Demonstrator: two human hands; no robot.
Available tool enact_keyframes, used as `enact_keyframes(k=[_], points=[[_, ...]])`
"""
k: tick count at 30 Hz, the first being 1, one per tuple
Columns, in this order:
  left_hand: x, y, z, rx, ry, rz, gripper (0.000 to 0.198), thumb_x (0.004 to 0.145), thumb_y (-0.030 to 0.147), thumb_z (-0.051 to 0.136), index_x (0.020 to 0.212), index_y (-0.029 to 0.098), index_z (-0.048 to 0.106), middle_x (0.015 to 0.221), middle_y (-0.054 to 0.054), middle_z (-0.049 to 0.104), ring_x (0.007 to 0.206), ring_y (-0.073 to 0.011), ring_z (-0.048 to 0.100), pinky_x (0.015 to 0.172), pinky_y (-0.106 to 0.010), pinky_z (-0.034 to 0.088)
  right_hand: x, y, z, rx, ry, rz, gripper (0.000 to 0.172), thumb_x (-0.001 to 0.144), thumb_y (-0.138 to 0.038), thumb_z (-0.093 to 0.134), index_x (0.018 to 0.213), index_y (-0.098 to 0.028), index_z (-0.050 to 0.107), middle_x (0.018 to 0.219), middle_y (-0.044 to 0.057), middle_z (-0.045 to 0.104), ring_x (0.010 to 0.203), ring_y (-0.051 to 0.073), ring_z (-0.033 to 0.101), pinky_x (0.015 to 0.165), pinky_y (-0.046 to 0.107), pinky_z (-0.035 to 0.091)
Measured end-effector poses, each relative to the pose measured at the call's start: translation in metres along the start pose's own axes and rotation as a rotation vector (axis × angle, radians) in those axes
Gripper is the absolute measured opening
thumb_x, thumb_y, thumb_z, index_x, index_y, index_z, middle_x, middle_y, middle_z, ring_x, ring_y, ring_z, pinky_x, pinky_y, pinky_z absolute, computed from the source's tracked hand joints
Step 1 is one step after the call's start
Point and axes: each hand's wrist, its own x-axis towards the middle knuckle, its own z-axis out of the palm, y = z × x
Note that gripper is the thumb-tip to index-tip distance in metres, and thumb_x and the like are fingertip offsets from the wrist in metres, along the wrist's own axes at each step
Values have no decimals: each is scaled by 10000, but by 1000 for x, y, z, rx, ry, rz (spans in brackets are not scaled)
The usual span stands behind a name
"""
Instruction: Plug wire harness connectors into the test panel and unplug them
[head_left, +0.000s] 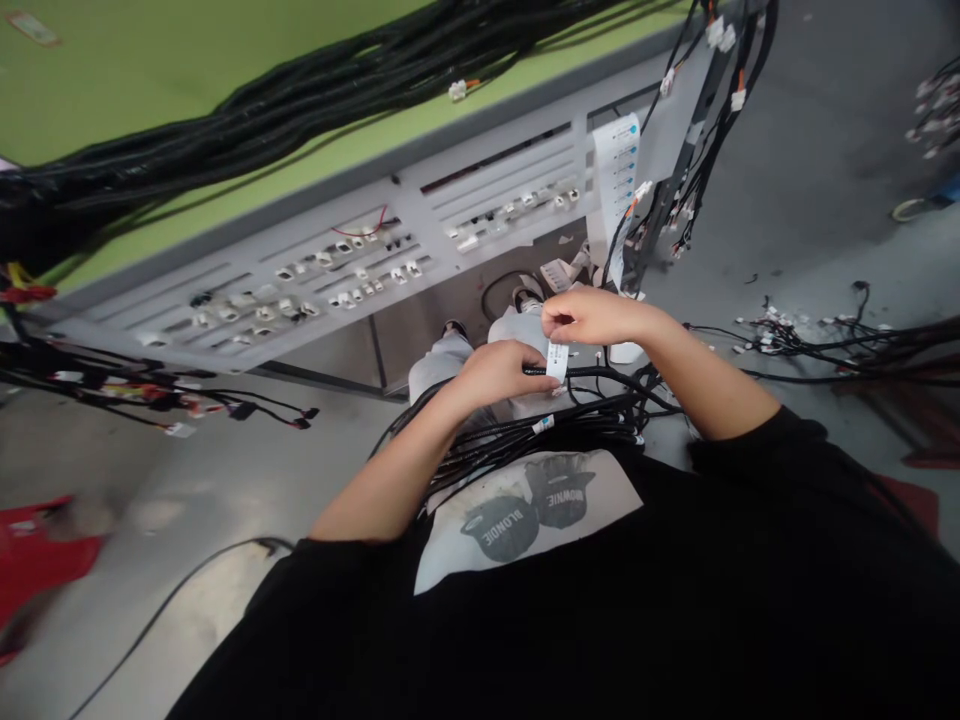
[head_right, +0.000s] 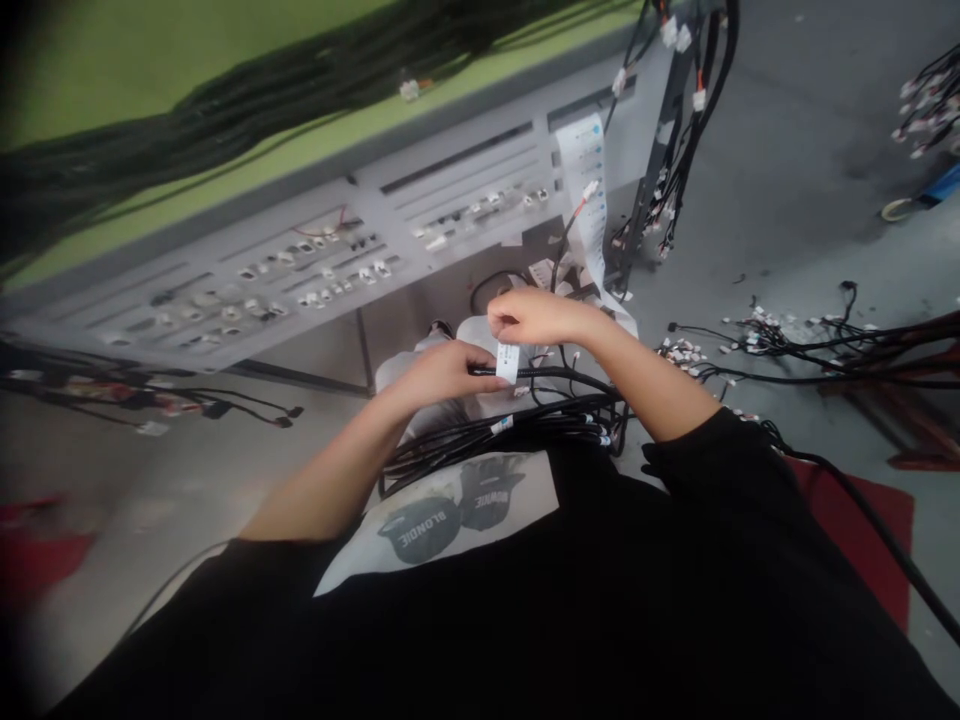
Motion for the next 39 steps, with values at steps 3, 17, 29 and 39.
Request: enact_keyframes(k=[3, 17, 29, 39], points=[[-1, 3, 10, 143, 94, -62, 413, 711, 588, 521, 706, 194, 645, 546, -4, 535, 588, -143, 480, 548, -247, 252, 3, 4, 8, -23, 20, 5, 84, 745, -134, 532, 797, -142, 598, 742, 9, 570, 691, 115, 465, 656, 238, 309], [-14, -29, 31, 388, 465, -125, 551, 790, 637, 393, 965, 151, 583, 787, -136, 629, 788, -244, 578, 625, -283, 360, -47, 54, 93, 309, 502, 325, 431, 830, -540, 410, 821, -151, 595, 771, 53, 600, 739, 167, 533, 724, 286, 402], [7, -46, 46, 459, 588, 122, 365, 902, 403, 321, 1074, 217, 584, 1097, -128, 572, 983, -234, 496, 844, -371, 336, -43, 39, 82, 524, 432, 485, 565, 802, -648, 346, 621, -155, 555, 616, 34, 574, 561, 115, 470, 570, 237, 338], [23, -20, -9, 166, 110, 322, 275, 850, 292, 402, 934, 141, 616, 934, -98, 621, 895, -196, 529, 808, -315, 386, -56, 18, 58, 277, 452, 485, 557, 829, -606, 315, 606, -156, 554, 572, 20, 536, 573, 126, 454, 560, 241, 296]])
